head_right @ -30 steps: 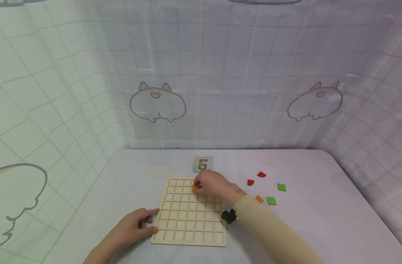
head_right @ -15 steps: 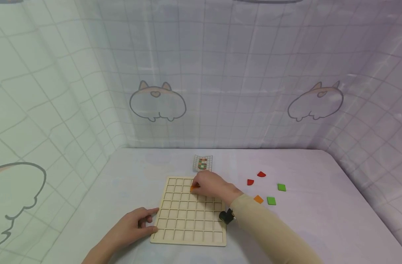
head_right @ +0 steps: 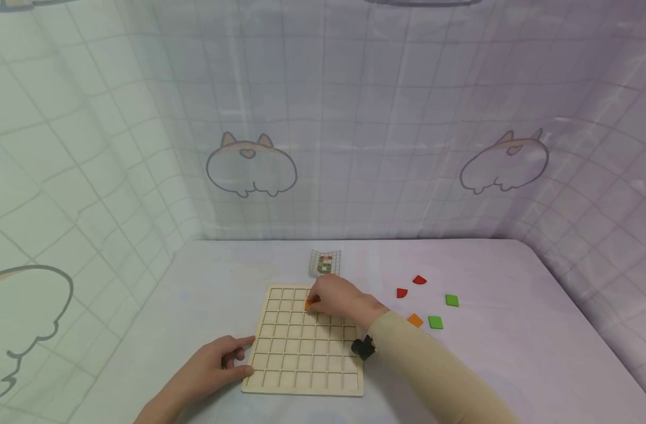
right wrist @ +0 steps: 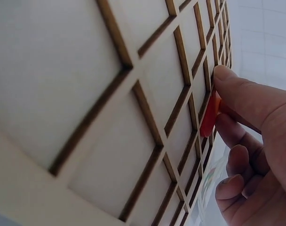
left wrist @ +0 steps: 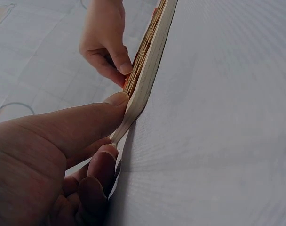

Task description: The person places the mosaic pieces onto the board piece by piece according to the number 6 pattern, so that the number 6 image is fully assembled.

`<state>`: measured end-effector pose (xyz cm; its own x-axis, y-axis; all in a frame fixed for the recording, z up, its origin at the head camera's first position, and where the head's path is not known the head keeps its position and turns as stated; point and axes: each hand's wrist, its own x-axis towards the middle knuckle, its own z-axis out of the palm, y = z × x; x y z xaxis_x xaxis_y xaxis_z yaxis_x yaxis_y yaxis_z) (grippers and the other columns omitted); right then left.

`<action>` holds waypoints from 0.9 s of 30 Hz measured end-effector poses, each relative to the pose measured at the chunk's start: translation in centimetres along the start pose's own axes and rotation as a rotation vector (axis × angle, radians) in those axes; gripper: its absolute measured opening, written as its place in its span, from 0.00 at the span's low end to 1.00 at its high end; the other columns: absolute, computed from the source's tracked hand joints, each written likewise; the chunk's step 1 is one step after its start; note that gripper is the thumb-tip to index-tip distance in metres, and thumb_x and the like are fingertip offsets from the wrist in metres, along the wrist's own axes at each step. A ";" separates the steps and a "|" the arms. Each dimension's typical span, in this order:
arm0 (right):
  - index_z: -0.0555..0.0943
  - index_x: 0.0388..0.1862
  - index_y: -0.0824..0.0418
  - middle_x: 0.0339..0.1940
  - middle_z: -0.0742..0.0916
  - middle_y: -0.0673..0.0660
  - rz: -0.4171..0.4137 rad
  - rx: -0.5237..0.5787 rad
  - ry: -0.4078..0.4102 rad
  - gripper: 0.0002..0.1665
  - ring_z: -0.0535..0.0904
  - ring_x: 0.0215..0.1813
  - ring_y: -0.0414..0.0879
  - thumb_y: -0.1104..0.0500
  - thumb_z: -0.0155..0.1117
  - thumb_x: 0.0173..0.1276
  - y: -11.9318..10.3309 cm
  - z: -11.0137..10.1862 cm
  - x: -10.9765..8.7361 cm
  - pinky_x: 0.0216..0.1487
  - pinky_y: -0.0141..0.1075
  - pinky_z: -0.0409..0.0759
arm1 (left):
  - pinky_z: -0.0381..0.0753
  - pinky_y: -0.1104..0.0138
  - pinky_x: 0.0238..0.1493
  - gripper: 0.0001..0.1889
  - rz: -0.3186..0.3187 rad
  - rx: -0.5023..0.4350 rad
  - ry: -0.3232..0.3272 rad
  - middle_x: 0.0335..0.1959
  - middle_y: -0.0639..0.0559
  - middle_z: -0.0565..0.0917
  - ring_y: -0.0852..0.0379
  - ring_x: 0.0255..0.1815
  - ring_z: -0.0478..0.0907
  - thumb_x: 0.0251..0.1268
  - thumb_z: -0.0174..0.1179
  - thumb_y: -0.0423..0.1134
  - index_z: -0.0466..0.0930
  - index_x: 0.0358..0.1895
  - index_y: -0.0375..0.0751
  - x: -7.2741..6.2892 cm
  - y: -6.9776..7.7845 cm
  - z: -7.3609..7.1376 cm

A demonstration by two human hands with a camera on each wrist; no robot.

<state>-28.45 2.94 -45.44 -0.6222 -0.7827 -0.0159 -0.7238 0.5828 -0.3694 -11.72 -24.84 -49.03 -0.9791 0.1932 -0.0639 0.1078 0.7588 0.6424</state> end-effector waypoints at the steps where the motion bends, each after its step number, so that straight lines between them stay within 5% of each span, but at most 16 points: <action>1: 0.90 0.45 0.55 0.40 0.89 0.46 0.004 -0.004 0.001 0.13 0.83 0.43 0.37 0.50 0.71 0.65 0.0 0.0 -0.1 0.45 0.32 0.78 | 0.70 0.69 0.28 0.34 0.002 0.002 0.001 0.34 0.62 0.75 0.65 0.27 0.69 0.55 0.71 0.57 0.79 0.63 0.44 0.0 0.0 0.0; 7: 0.86 0.54 0.57 0.41 0.88 0.48 0.011 -0.023 0.023 0.21 0.82 0.43 0.38 0.49 0.71 0.66 0.2 0.0 -0.8 0.47 0.34 0.78 | 0.69 0.69 0.28 0.34 0.000 0.005 0.003 0.33 0.63 0.75 0.65 0.28 0.69 0.55 0.71 0.58 0.79 0.63 0.44 -0.1 0.1 0.1; 17: 0.86 0.54 0.57 0.46 0.86 0.48 0.083 0.088 0.092 0.22 0.80 0.50 0.43 0.48 0.71 0.65 0.9 -0.8 -3.0 0.52 0.40 0.77 | 0.69 0.69 0.29 0.34 -0.001 0.022 0.013 0.33 0.63 0.74 0.66 0.28 0.69 0.55 0.71 0.58 0.80 0.62 0.44 -0.1 0.1 0.1; 27: 0.86 0.53 0.58 0.45 0.86 0.48 0.161 0.151 0.146 0.20 0.80 0.48 0.43 0.50 0.72 0.65 2.1 -1.2 -5.2 0.47 0.40 0.77 | 0.69 0.69 0.28 0.34 0.015 0.003 0.001 0.33 0.62 0.74 0.65 0.28 0.69 0.55 0.71 0.58 0.79 0.63 0.43 0.0 -0.1 0.0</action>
<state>-27.08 8.48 -45.03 -0.7701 -0.6364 0.0447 -0.5661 0.6494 -0.5077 -11.72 -24.89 -49.11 -0.9775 0.2041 -0.0534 0.1232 0.7577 0.6408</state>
